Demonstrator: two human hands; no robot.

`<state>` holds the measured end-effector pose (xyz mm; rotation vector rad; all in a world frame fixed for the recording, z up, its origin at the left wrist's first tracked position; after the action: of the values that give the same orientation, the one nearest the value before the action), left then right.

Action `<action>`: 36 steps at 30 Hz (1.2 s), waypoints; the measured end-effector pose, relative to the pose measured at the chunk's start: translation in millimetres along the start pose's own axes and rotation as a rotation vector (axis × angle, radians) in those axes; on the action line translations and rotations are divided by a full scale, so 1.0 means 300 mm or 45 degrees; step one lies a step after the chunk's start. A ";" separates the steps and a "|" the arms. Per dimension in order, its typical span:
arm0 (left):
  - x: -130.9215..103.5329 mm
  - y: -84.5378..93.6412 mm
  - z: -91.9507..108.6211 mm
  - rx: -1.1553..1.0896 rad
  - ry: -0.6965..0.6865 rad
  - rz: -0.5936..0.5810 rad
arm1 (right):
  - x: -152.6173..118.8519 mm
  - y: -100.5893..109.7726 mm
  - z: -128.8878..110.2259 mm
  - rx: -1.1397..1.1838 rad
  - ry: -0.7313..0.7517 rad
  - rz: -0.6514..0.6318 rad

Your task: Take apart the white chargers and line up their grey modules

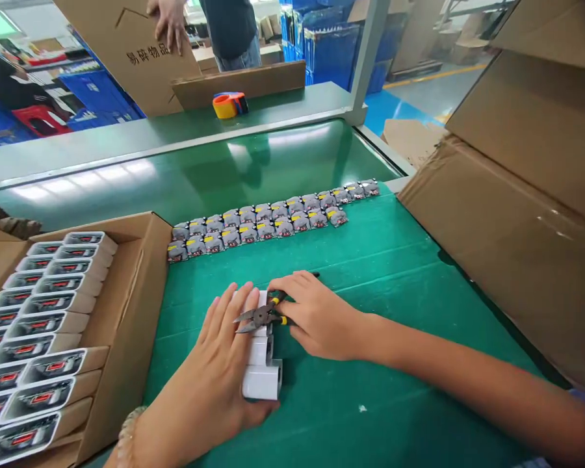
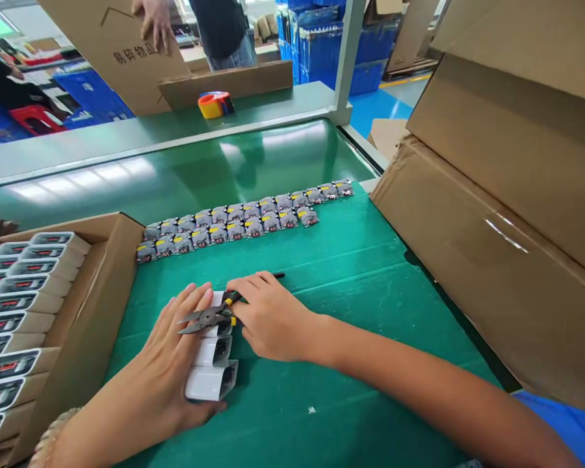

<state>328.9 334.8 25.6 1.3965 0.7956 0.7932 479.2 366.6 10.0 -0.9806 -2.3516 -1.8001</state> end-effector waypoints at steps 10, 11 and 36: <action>0.006 0.017 -0.026 -0.028 0.084 -0.070 | -0.084 0.037 0.087 -0.232 0.049 -0.271; 0.008 0.014 -0.025 -0.027 0.083 -0.074 | -0.085 0.035 0.090 -0.265 0.049 -0.290; 0.033 0.003 -0.021 -0.064 0.033 -0.131 | -0.047 0.007 0.063 -0.419 0.003 -0.229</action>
<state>328.8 346.4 26.4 1.2925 0.8546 0.7480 498.0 376.9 0.3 -0.8102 -2.2504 -2.3090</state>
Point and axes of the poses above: each hand's wrist, its own x-axis towards the middle knuckle, its own y-axis out of the back of the hand, z = x × y, the point moved 5 cm from there along x, towards the middle knuckle, and after that the axes turned 11 degrees about y, right-handed, at the moved point
